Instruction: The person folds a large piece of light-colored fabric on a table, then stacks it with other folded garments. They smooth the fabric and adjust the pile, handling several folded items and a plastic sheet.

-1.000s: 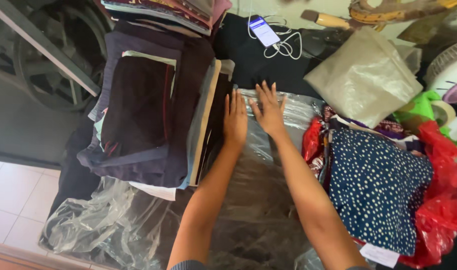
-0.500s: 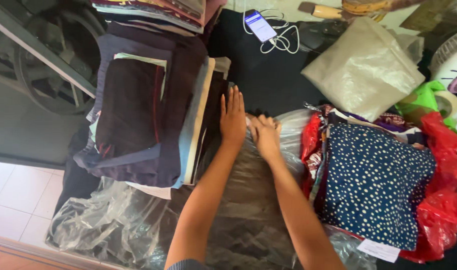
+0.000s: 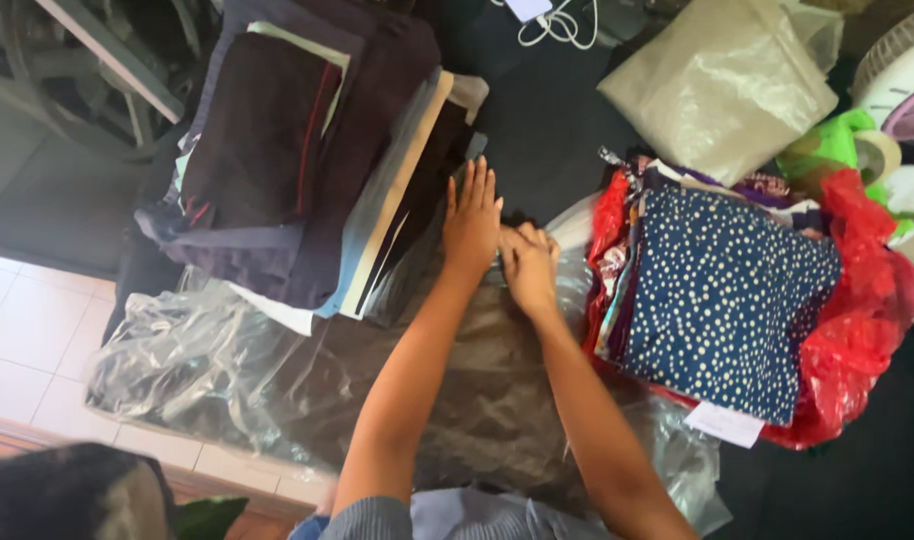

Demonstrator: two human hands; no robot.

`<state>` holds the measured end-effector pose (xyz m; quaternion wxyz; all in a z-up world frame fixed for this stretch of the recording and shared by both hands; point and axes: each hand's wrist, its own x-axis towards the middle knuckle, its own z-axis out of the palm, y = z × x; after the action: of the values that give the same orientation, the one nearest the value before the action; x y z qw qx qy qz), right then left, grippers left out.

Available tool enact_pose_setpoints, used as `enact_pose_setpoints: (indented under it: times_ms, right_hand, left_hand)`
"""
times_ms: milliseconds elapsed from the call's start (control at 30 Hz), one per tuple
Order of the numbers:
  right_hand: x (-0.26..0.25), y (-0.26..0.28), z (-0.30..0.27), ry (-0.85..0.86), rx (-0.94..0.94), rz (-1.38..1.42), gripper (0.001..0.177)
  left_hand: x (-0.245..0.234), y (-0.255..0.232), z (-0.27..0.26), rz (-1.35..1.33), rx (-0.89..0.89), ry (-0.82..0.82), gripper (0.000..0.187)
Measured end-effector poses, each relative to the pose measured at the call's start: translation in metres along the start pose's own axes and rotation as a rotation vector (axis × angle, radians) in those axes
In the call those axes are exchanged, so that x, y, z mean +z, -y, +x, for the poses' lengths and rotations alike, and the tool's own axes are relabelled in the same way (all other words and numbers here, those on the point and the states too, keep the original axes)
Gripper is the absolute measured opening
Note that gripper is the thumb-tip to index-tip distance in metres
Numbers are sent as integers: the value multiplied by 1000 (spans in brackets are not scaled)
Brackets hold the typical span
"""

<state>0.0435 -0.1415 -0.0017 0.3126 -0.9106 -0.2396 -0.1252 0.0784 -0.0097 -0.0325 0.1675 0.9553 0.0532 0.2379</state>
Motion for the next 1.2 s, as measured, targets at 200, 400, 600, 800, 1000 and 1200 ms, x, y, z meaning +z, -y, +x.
enact_pose_setpoints:
  times_ms: [200, 400, 600, 800, 1000, 1200]
  right_hand:
    - [3, 14, 6, -109, -24, -91, 23]
    - [7, 31, 16, 22, -139, -278, 45]
    - [1, 43, 25, 108, -100, -187, 21]
    - [-19, 54, -16, 74, -187, -135, 20]
    - [-25, 64, -53, 185, -139, -171, 19]
    - [-28, 51, -36, 119, -343, -167, 53]
  left_hand:
    - [-5, 7, 11, 327, 173, 55, 55]
    - [-2, 10, 48, 630, 125, 107, 57]
    - [26, 45, 65, 570, 305, -12, 45]
    - [58, 51, 101, 538, 209, -54, 41]
    - [46, 29, 118, 485, 108, -3, 44]
    - [-64, -31, 2, 49, 83, -80, 55]
